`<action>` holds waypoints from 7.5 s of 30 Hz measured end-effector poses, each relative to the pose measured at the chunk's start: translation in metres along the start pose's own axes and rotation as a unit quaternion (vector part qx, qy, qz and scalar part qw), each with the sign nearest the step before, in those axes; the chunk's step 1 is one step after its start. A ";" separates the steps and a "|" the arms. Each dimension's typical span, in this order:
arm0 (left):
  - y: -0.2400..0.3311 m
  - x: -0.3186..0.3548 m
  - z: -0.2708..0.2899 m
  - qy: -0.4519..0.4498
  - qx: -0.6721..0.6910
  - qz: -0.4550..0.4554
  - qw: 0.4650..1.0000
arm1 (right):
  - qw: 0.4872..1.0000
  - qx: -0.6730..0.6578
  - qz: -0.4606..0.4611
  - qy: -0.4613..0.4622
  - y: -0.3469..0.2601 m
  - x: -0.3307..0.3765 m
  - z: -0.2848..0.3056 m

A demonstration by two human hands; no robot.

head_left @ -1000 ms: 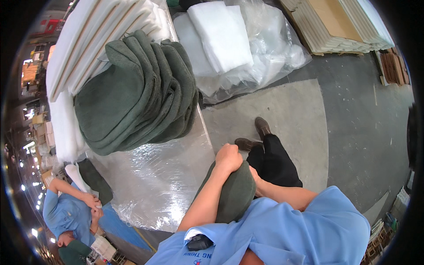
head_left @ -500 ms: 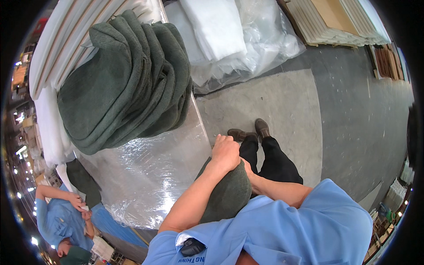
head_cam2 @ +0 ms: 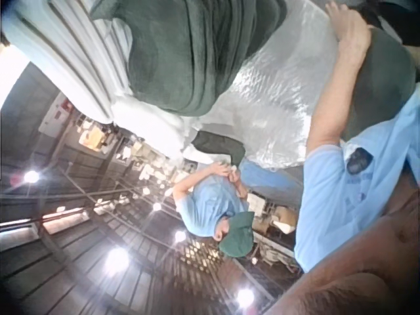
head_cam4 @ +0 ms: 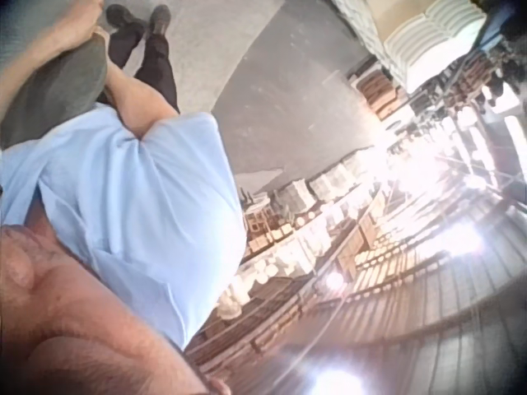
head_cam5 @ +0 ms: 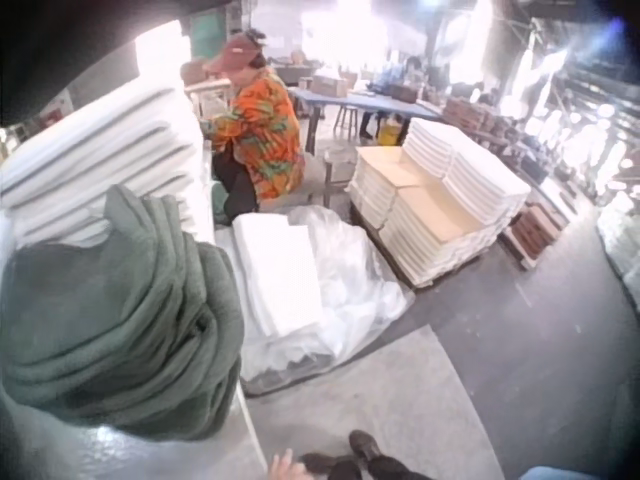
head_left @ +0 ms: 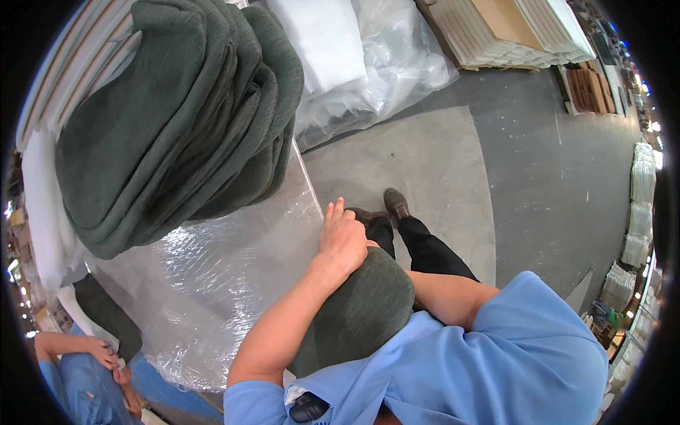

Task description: The person inserts white foam pads into green fabric covers at a workbench, folds and smooths the edges, and stacks the finished cushions. A coworker performs the same task across the table.

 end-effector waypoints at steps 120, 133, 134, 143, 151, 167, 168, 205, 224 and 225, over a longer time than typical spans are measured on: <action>-0.140 0.361 -0.180 0.191 0.601 0.472 0.616 | 0.154 0.901 0.058 -0.402 -0.004 0.138 -0.312; -0.150 0.358 -0.163 0.305 0.507 0.617 0.519 | 0.648 0.703 0.123 -0.266 0.029 0.103 -0.286; -0.151 0.358 -0.165 0.309 0.508 0.618 0.515 | 0.631 0.715 0.137 -0.269 0.030 0.102 -0.287; -0.164 0.348 -0.178 0.337 0.491 0.628 0.501 | 0.530 0.771 0.199 -0.293 0.044 0.092 -0.295; -0.146 0.362 -0.188 0.318 0.529 0.551 0.562 | 0.606 0.720 0.057 -0.334 0.039 0.080 -0.288; -0.136 0.358 -0.201 0.291 0.501 0.622 0.527 | 0.587 0.722 0.121 -0.344 0.029 0.084 -0.279; -0.139 0.359 -0.199 0.302 0.495 0.618 0.531 | 0.587 0.720 0.124 -0.348 0.030 0.083 -0.283; 0.016 0.335 -0.207 0.306 0.870 0.218 0.320 | 0.536 0.484 0.234 -0.652 -0.028 0.357 -0.300; -0.096 0.352 -0.224 0.119 0.684 0.401 0.598 | -0.123 0.531 0.276 -0.792 0.029 0.378 -0.198; -0.098 0.350 -0.227 0.126 0.692 0.400 0.588 | -0.073 0.549 0.210 -0.806 0.031 0.377 -0.209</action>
Point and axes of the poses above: each hand's wrist, its own x-axis away from the middle knuckle, its own z-axis out of the back of the hand, y = z × x, the point moved 9 cm from there along -x, towards the middle knuckle, and after that the axes turned 10 degrees about z, right-handed, at the moved point
